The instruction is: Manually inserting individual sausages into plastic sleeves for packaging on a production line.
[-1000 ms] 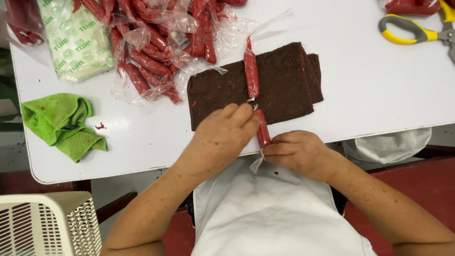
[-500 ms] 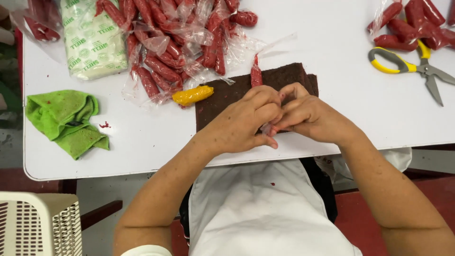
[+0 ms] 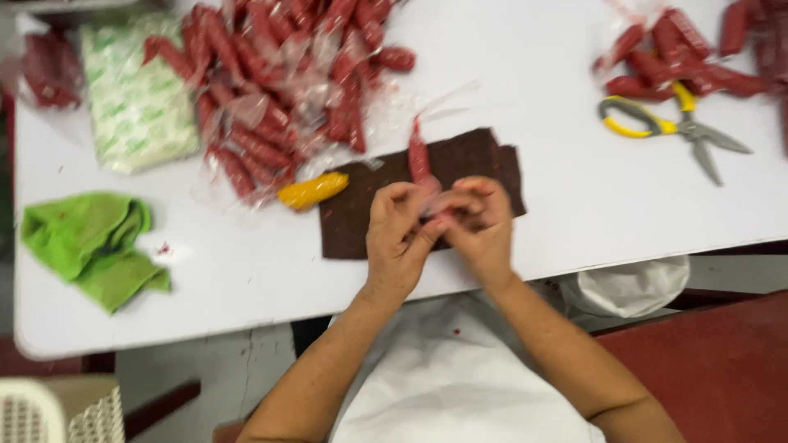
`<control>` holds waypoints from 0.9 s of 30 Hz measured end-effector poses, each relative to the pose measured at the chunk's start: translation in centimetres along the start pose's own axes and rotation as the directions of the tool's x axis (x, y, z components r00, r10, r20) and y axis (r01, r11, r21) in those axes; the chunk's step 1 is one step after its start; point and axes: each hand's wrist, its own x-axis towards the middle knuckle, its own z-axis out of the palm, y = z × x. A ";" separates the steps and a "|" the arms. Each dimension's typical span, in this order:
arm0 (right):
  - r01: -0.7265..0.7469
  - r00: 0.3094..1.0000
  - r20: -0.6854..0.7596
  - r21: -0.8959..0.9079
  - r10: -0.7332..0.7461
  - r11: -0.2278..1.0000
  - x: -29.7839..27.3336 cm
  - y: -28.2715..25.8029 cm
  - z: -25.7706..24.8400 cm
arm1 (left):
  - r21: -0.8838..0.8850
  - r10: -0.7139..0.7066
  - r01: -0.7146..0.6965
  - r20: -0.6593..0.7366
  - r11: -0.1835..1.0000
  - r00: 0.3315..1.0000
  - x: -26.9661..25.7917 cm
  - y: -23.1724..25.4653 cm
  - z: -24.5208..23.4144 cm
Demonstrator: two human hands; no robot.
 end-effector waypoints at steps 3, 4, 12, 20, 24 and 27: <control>0.068 0.998 -0.011 -0.116 -0.069 0.991 1.1 -0.5 -0.5 | -0.082 0.307 -0.303 0.052 0.950 0.950 3.3 0.5 1.0; 0.232 0.972 0.126 -0.400 -0.197 0.887 1.5 -1.4 -0.6 | -0.133 0.303 -0.283 0.158 0.950 0.940 4.2 0.9 0.6; -0.250 0.929 0.192 -0.302 0.316 0.920 5.3 -4.7 -2.9 | -0.205 -0.293 0.351 0.267 0.914 0.918 15.9 -0.9 5.4; -0.055 0.991 -0.016 -0.956 0.136 0.287 17.5 -12.5 -17.7 | 0.795 -0.061 -0.261 0.349 0.548 0.935 20.0 2.1 3.2; 0.462 0.865 0.430 -0.884 -0.259 0.076 15.5 -6.6 -18.1 | 0.903 -0.321 -0.066 0.218 0.425 0.922 18.2 -2.6 3.0; 0.274 0.960 0.273 -0.849 -0.070 0.452 11.2 -5.8 -10.6 | 0.696 -0.154 -0.149 0.353 0.703 0.923 16.5 -1.2 2.2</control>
